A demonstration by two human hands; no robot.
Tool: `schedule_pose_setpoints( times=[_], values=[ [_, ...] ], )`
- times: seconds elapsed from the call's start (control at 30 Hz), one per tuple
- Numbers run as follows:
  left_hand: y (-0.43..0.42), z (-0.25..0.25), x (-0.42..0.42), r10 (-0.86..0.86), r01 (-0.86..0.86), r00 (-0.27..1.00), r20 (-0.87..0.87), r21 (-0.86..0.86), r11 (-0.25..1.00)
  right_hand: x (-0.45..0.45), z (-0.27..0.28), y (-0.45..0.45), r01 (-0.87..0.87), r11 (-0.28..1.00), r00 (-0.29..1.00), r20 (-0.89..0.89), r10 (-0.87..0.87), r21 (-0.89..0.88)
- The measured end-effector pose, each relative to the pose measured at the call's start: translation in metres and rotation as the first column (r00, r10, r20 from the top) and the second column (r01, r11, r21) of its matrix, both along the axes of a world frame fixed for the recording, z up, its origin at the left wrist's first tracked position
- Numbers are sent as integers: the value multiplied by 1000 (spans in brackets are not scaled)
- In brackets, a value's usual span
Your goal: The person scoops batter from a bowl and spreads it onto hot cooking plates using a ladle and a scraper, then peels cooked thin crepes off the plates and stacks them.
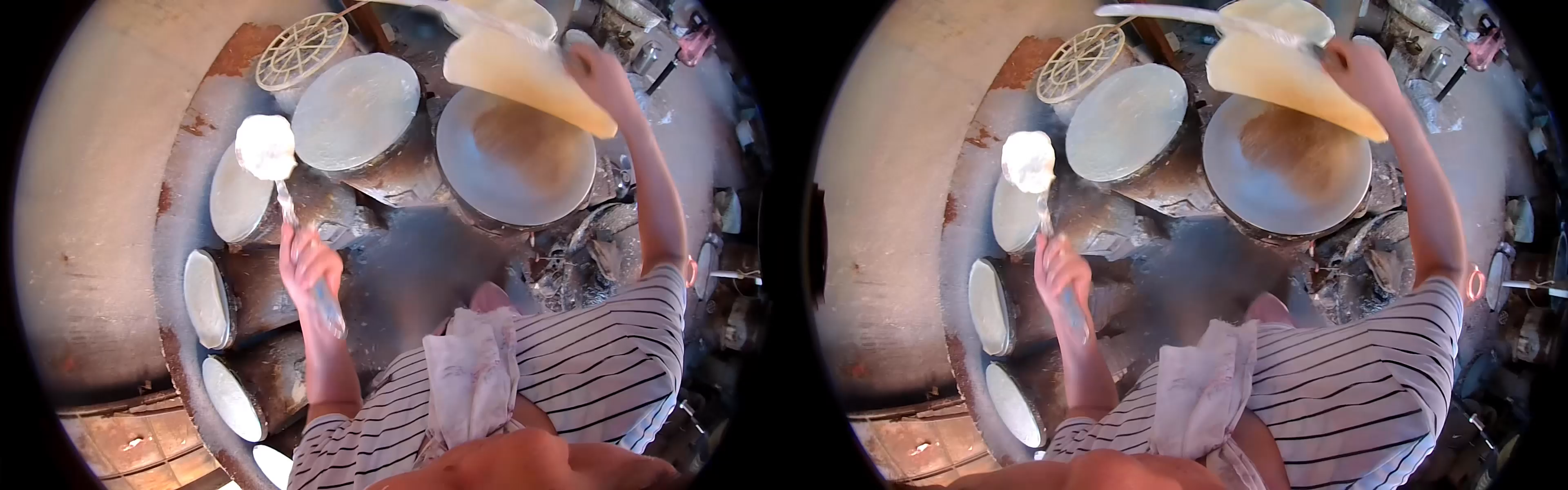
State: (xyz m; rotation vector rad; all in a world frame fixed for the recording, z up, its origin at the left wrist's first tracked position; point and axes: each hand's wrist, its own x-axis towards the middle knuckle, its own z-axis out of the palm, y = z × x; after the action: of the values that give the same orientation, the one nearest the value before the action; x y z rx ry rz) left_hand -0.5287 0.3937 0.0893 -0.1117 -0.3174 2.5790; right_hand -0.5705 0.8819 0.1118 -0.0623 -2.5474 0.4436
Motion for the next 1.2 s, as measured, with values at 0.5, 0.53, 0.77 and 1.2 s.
schedule_pose_setpoints(
  times=[0.5, 0.53, 0.77, 1.2],
  values=[
    [93, 15, -117, 11, -18, 998, 66, 104, 994, -293, -28, 279, 125, 436, 916, -66, -396, -891],
    [106, 15, -129, 34, -34, 999, -10, 53, 998, -303, -65, 284, 121, 361, 877, -71, -475, -925],
    [166, -9, -216, -61, 35, 963, 261, 102, 994, -308, -203, 194, 363, 54, 753, 259, -605, -930],
    [189, 26, -223, -217, 233, 966, 141, -109, 966, -254, -223, 162, 441, 269, 852, 305, -426, -856]
  ],
)
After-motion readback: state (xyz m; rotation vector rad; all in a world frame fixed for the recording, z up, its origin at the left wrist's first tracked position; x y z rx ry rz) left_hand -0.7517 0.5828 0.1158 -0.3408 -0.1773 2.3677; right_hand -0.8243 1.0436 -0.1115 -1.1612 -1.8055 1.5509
